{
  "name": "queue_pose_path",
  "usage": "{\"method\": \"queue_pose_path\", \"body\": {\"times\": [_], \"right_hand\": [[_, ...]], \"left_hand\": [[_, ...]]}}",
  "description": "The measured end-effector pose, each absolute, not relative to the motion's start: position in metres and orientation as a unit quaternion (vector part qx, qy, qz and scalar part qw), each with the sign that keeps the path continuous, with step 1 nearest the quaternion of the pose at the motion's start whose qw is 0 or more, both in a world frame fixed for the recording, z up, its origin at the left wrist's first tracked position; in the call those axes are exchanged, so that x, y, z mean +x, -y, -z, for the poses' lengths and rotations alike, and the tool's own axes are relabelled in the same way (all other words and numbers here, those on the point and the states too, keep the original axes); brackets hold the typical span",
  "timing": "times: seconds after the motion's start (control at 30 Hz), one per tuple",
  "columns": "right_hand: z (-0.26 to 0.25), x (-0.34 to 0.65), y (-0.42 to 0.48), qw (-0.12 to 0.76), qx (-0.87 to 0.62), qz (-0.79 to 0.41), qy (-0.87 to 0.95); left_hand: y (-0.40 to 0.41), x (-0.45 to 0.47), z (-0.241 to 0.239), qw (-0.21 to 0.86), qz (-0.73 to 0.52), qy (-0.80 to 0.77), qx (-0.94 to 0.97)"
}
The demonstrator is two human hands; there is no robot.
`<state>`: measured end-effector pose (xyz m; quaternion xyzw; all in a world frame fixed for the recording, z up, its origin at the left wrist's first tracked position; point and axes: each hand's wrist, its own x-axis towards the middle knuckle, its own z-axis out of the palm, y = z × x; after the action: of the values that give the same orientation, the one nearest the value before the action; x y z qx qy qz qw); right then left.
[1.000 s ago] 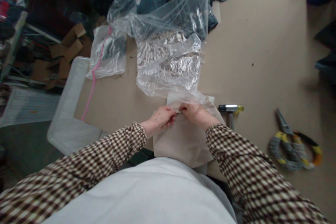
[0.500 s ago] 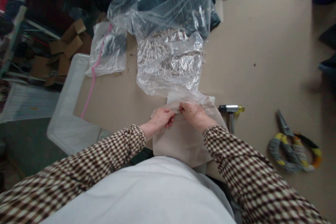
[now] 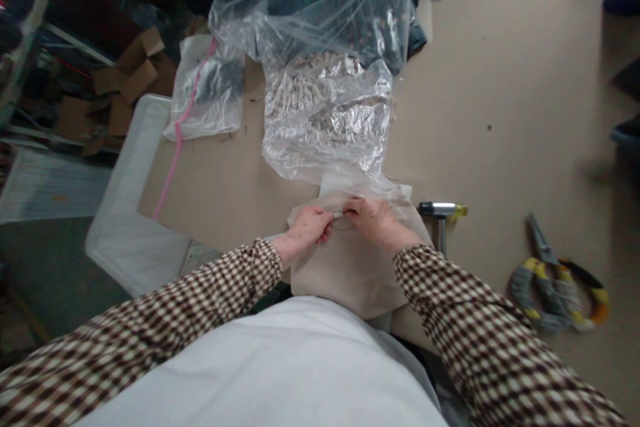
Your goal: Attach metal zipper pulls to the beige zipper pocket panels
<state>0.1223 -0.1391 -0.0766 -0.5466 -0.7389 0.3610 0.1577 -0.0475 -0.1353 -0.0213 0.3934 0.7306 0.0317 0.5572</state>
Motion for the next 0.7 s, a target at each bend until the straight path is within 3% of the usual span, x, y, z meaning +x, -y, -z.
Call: {"method": "queue_pose_path", "body": {"times": [0.27, 0.57, 0.7], "right_hand": [[0.068, 0.127, 0.142, 0.179, -0.519, -0.372, 0.748], [0.042, 0.123, 0.139, -0.028, -0.476, -0.239, 0.846], [0.033, 0.127, 0.134, -0.063, -0.394, -0.192, 0.897]], "left_hand": [[0.135, -0.048, 0.029, 0.549, -0.034, -0.735, 0.396], [0.135, -0.048, 0.031, 0.537, -0.029, -0.726, 0.429], [0.134, -0.049, 0.035, 0.519, -0.025, -0.723, 0.456]]}}
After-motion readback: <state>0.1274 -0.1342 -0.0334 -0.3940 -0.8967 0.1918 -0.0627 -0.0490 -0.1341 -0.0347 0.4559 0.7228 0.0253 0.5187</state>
